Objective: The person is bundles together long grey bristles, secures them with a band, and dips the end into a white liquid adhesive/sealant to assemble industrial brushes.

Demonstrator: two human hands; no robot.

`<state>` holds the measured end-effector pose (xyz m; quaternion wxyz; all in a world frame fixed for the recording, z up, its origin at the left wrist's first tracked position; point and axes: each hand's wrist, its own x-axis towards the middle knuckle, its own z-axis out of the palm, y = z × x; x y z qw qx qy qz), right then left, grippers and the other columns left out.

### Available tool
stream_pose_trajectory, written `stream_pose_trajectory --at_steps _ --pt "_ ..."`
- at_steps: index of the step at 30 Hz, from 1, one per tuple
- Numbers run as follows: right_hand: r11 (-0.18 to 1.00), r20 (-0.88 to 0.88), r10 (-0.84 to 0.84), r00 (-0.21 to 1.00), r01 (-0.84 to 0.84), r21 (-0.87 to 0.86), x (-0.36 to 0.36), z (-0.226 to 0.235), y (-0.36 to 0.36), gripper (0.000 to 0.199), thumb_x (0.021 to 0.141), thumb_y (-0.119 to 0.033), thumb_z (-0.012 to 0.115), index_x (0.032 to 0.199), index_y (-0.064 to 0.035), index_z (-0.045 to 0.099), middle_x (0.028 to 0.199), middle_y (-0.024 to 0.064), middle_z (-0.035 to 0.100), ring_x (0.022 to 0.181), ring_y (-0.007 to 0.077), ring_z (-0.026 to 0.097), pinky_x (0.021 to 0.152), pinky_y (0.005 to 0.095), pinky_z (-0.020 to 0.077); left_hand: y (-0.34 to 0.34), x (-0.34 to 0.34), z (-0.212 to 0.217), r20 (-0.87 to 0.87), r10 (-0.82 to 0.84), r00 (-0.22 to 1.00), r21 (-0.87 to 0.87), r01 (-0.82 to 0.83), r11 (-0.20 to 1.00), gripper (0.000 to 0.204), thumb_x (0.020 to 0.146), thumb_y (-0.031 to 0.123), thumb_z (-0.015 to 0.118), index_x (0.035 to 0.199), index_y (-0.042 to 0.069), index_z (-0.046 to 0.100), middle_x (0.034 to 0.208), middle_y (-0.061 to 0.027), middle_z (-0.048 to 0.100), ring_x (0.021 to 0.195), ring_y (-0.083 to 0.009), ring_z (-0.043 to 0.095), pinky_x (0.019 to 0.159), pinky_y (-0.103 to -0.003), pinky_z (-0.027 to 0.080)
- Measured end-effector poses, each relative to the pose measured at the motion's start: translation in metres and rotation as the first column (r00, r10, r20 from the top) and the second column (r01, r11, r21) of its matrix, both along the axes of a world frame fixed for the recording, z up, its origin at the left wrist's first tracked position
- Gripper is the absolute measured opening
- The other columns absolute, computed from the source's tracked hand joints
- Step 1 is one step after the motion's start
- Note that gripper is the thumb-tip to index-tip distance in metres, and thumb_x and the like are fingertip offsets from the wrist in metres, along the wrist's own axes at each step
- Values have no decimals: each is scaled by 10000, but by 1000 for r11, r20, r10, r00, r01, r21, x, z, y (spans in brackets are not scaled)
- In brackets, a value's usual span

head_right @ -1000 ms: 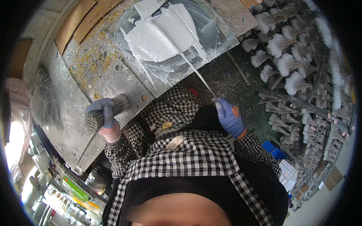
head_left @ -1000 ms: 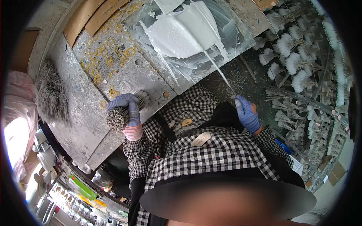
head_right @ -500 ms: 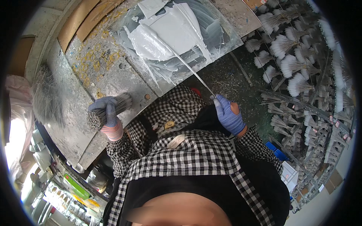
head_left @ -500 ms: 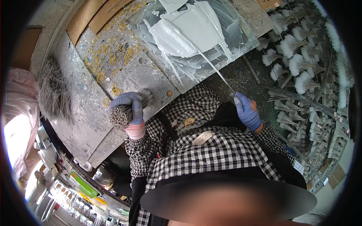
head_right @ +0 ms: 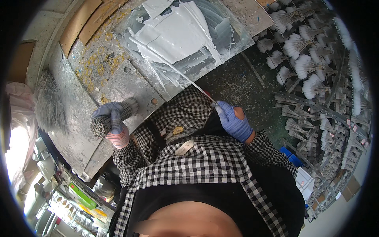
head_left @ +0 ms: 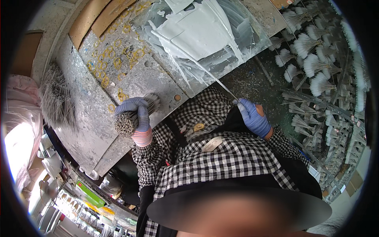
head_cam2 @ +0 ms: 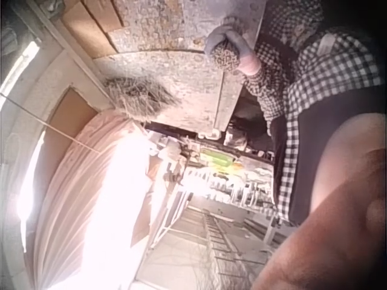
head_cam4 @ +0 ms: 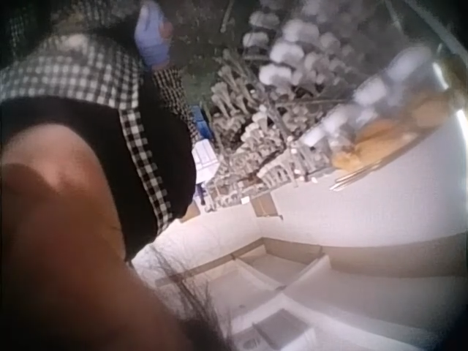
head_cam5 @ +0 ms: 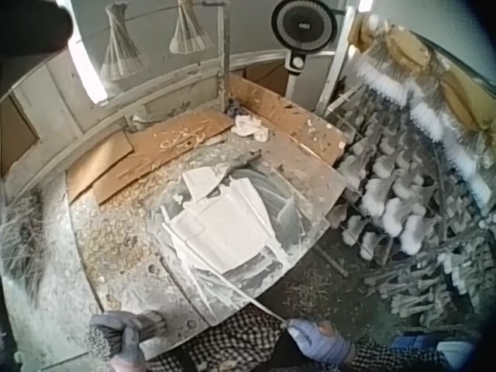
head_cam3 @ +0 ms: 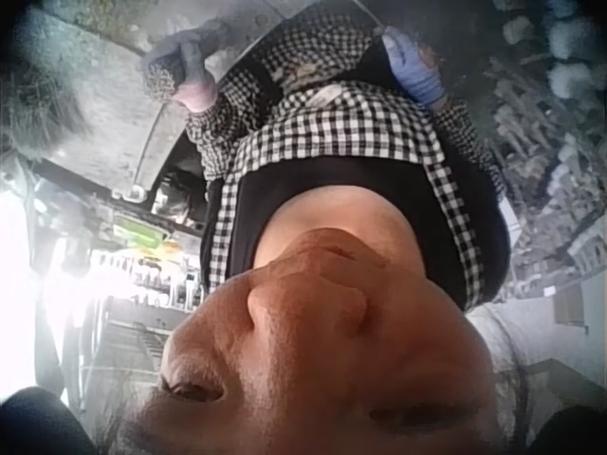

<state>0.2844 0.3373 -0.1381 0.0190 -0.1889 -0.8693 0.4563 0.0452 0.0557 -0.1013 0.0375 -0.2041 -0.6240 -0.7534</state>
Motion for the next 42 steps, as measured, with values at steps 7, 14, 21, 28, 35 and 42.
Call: stream_pose_trajectory --at_steps 7,14,21,28,35,42 --pt "993 77 -78 994 85 -83 -11 28 6 236 999 -109 559 1142 39 673 981 191 739 865 240 736 767 307 567 -1 1 2 15 5 1000 -5 -5 1000 283 823 -70 671 1006 71 508 878 -115 642 840 -240 641 856 -422 535" --pt "986 140 -165 976 164 21 0 18 27 244 1011 -130 540 1137 21 685 958 174 743 763 207 716 706 309 558 -2 1 -1 14 9 1000 -9 -9 1000 287 823 -70 669 1008 73 502 875 -116 641 838 -242 641 856 -423 532" --pt "972 17 -218 976 216 95 2 14 39 245 1018 -142 535 1135 8 690 888 146 736 678 177 676 653 299 536 0 2 2 21 4 1000 14 -5 1000 283 822 -81 653 1009 65 499 872 -114 637 839 -240 637 856 -421 530" --pt "968 285 -242 927 250 10 -6 26 47 304 1027 -217 550 1227 -14 657 841 65 682 670 109 551 650 294 483 -3 2 6 53 28 998 -7 -28 1000 299 801 -85 681 1004 64 519 889 -113 653 855 -226 641 823 -369 531" --pt "863 -299 150 942 22 504 -107 107 16 436 938 -141 611 1351 -15 546 1214 192 637 1066 319 631 928 411 505 -7 4 11 8 65 998 -319 -59 946 313 818 -95 661 1101 11 584 990 -109 649 908 -169 623 828 -293 502" --pt "679 -684 698 214 -502 536 -256 196 -135 513 940 -323 634 1342 -15 554 1244 159 629 1080 323 630 956 383 494 0 2 -23 232 -102 967 159 66 985 326 827 24 717 1140 15 630 970 -73 695 833 -151 668 741 -285 559"
